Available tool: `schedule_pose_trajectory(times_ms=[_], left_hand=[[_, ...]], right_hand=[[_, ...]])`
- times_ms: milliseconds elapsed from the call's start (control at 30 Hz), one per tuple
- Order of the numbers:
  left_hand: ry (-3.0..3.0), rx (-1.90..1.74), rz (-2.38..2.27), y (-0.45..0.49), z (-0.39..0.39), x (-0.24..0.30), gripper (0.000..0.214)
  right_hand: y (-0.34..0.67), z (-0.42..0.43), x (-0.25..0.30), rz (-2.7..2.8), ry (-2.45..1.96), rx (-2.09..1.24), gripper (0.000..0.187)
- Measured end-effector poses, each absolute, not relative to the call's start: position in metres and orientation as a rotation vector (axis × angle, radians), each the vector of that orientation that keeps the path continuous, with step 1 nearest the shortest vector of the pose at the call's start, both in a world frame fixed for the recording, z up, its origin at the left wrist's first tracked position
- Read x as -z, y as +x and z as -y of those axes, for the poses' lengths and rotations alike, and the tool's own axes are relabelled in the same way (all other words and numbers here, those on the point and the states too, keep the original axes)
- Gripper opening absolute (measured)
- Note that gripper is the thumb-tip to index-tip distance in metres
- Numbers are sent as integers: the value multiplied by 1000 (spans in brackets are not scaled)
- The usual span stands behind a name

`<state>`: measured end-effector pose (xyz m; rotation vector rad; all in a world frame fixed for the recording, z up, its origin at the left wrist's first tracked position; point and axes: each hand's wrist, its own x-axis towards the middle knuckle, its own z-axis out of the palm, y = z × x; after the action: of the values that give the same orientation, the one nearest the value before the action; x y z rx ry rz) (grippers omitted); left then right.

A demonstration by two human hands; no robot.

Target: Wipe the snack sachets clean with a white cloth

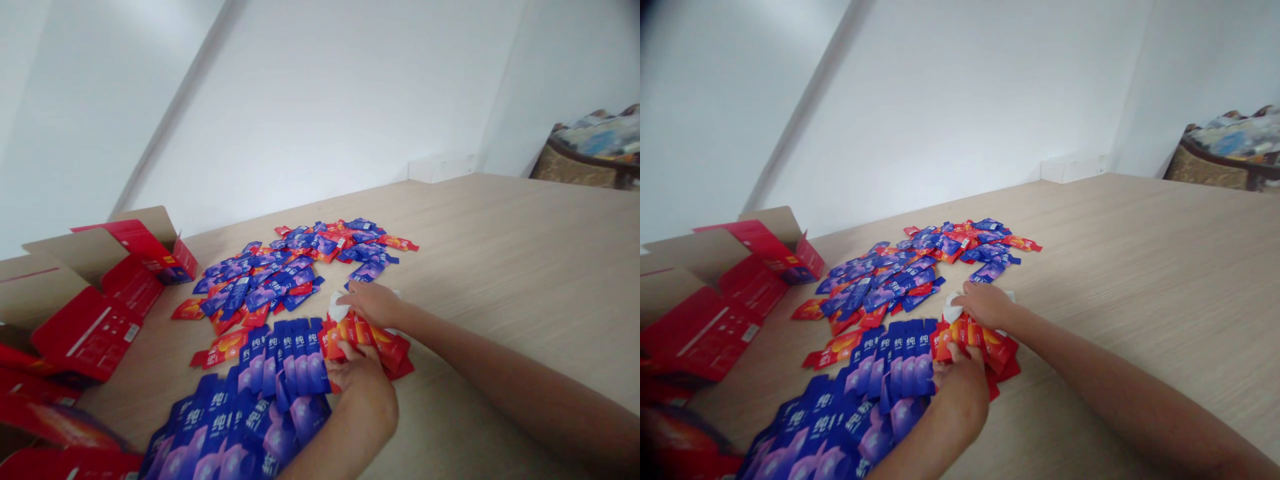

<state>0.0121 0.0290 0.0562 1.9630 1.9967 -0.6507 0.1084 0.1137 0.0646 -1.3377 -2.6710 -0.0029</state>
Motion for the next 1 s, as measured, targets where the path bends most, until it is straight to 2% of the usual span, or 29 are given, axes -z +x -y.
schedule_pose_trajectory(times_ms=[167, 400, 700, 1000], left_hand=[[1981, 626, -2100, 17, -28, -50, 60], [1976, 646, -2049, 15, -26, -64, 61], [2028, 671, -2039, 19, -22, -67, 61], [1974, 705, -1992, 17, -22, -83, 61]], right_hand=[[103, -93, -67, 2786, -1004, -127, 32], [113, -112, -61, 2652, -1331, -86, 33], [109, -95, -60, 2779, -975, -213, 34], [144, -116, -50, 2540, -1443, -34, 33]])
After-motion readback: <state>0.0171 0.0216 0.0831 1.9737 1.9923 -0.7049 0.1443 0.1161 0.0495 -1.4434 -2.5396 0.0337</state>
